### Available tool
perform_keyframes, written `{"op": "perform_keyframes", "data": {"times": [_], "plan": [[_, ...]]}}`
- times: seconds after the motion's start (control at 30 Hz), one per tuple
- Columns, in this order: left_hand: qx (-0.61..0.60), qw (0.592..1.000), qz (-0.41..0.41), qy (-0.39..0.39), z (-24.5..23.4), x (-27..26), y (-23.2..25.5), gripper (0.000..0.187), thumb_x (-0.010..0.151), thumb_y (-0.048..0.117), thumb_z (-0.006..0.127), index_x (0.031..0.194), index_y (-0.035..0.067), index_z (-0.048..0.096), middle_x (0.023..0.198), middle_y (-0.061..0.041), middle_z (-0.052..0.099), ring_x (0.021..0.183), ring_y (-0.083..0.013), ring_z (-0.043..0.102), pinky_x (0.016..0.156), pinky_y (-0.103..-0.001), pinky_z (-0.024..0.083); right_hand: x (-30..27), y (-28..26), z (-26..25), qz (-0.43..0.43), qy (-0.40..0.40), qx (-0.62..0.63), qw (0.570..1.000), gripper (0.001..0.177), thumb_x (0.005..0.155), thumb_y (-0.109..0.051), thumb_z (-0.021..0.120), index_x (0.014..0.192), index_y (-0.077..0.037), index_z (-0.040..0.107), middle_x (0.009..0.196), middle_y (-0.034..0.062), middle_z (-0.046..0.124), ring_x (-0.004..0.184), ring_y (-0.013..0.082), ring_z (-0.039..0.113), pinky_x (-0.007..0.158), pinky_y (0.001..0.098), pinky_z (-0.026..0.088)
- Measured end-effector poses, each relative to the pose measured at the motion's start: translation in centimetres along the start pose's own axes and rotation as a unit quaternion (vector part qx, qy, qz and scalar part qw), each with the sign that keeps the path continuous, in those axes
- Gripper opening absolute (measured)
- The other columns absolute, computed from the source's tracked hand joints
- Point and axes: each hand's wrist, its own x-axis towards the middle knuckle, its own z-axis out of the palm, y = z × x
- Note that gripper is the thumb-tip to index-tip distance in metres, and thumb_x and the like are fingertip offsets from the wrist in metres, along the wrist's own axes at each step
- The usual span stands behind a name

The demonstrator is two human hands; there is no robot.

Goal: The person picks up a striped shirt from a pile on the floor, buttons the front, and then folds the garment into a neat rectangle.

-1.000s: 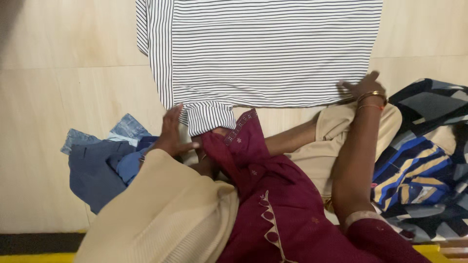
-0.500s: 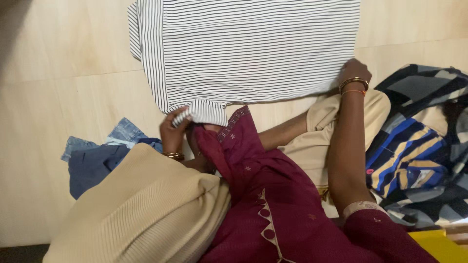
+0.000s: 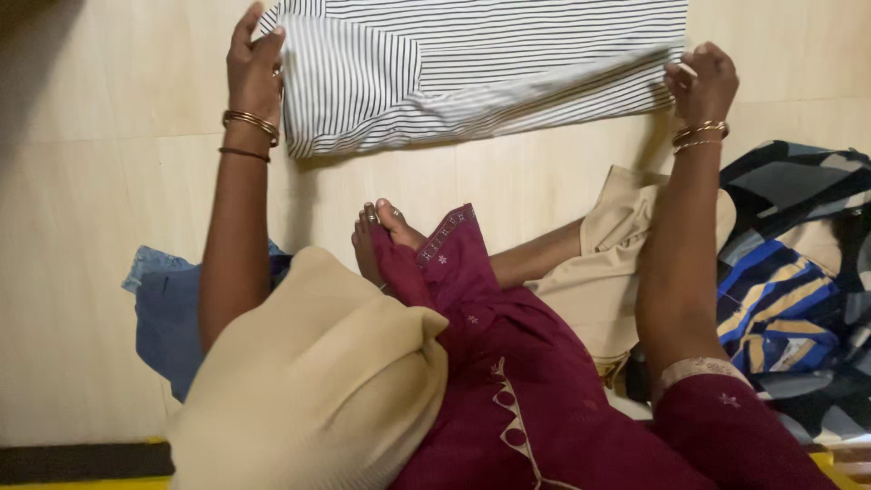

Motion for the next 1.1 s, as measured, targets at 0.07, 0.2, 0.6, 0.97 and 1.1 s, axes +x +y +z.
{"op": "perform_keyframes", "data": {"times": [0.07, 0.2, 0.6, 0.97, 1.1], "plan": [[0.123, 0.983, 0.132, 0.035, -0.7, 1.1, -3.4, 0.059, 0.098, 0.014, 0.079, 0.146, 0.004, 0.048, 0.132, -0.008, 0.064, 0.119, -0.0183, 0.062, 0.1, -0.032, 0.058, -0.1, 2.2, -0.5, -0.029, 0.045, -0.064, 0.997, 0.024, 0.098, -0.014, 0.074, 0.115, 0.0, 0.064, 0.097, 0.0097, 0.069, 0.078, 0.0205, 0.073, 0.064, 0.0303, 0.062], [0.229, 0.959, 0.018, 0.167, -1.4, -3.0, -9.2, 0.045, 0.097, 0.026, 0.081, 0.13, 0.004, 0.06, 0.119, -0.009, 0.07, 0.107, -0.0163, 0.07, 0.095, -0.03, 0.056, 0.3, 5.0, -1.3, -0.206, 0.105, -0.344, 0.91, 0.034, 0.089, -0.006, 0.083, 0.118, -0.004, 0.065, 0.108, 0.0073, 0.068, 0.092, 0.0193, 0.068, 0.08, 0.0317, 0.059], [0.456, 0.881, 0.121, 0.026, -2.1, -9.6, -6.8, 0.036, 0.101, 0.025, 0.085, 0.118, -0.001, 0.068, 0.102, -0.013, 0.067, 0.085, -0.021, 0.057, 0.078, -0.036, 0.051, 2.5, 7.5, 5.1, -0.316, 0.097, -0.526, 0.784, 0.044, 0.089, -0.022, 0.083, 0.128, -0.012, 0.067, 0.121, 0.0043, 0.066, 0.116, 0.0277, 0.054, 0.097, 0.0494, 0.036], [0.502, 0.864, -0.009, -0.012, -2.8, -9.0, -7.3, 0.034, 0.097, 0.033, 0.086, 0.117, 0.008, 0.075, 0.098, -0.008, 0.064, 0.088, -0.0167, 0.062, 0.082, -0.034, 0.053, 6.1, 5.3, 5.1, -0.179, -0.022, -0.461, 0.869, 0.05, 0.074, -0.033, 0.095, 0.117, -0.024, 0.071, 0.109, -0.0087, 0.063, 0.109, 0.0185, 0.055, 0.101, 0.0439, 0.044], [0.5, 0.858, 0.105, 0.05, -2.8, -8.0, -8.4, 0.049, 0.09, 0.03, 0.09, 0.115, -0.004, 0.067, 0.093, -0.013, 0.058, 0.077, -0.0226, 0.059, 0.068, -0.037, 0.053, 6.3, 4.8, 4.5, -0.27, -0.013, -0.549, 0.791, 0.032, 0.067, -0.02, 0.1, 0.089, -0.018, 0.077, 0.107, 0.0012, 0.064, 0.107, 0.0262, 0.052, 0.087, 0.0494, 0.038]]}}
